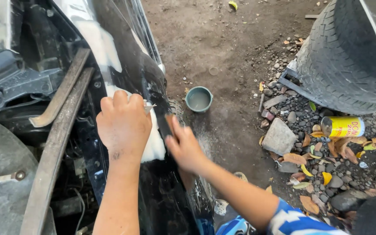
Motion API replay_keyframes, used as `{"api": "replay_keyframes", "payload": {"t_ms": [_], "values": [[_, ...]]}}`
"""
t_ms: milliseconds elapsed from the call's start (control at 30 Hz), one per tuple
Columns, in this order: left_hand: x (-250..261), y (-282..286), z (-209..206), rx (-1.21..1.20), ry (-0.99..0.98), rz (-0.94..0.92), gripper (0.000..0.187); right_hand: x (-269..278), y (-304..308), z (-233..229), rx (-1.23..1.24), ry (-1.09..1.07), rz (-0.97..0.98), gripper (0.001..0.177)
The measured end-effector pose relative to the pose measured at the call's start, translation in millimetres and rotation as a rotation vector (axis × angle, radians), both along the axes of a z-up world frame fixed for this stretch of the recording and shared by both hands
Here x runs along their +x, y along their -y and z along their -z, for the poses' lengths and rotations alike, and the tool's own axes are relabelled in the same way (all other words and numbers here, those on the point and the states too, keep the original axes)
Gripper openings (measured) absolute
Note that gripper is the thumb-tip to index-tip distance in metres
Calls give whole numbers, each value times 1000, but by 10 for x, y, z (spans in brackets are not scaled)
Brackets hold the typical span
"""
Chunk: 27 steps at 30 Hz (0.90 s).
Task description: The person scrubs the front fender and bumper of a black car using a sanding block and a cloth. They repeatedly dip the cloth into a small bucket of water and wipe the surface to remove white residue.
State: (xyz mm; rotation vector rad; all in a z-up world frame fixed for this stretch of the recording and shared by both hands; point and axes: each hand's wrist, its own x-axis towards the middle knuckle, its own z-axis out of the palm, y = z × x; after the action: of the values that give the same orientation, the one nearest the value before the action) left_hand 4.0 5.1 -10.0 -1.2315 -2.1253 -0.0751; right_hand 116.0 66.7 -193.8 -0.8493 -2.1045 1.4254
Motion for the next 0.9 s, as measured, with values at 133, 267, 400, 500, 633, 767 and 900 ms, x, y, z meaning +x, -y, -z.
{"api": "replay_keyframes", "payload": {"t_ms": [133, 267, 400, 500, 633, 767, 900], "values": [[25, 38, -48, -9, 29, -6, 14, 67, 37, -141, 91, -219, -128, 71], [53, 52, -44, -11, 24, 11, 15, -151, -193, -145, -221, -63, -34, 70], [44, 48, -66, -35, 61, -19, 15, 253, 173, -185, 81, -162, -119, 73], [46, 43, -86, -44, 63, 3, 19, 171, 97, -154, 157, -215, -118, 71], [39, 51, -67, -41, 23, -28, 16, -176, -191, -108, -222, -70, -49, 72], [35, 37, -72, -37, 46, -6, 17, 160, 122, -133, 32, -81, -75, 70], [45, 51, -50, -54, 37, -12, 19, -171, -183, -146, -90, -57, -65, 68]]}}
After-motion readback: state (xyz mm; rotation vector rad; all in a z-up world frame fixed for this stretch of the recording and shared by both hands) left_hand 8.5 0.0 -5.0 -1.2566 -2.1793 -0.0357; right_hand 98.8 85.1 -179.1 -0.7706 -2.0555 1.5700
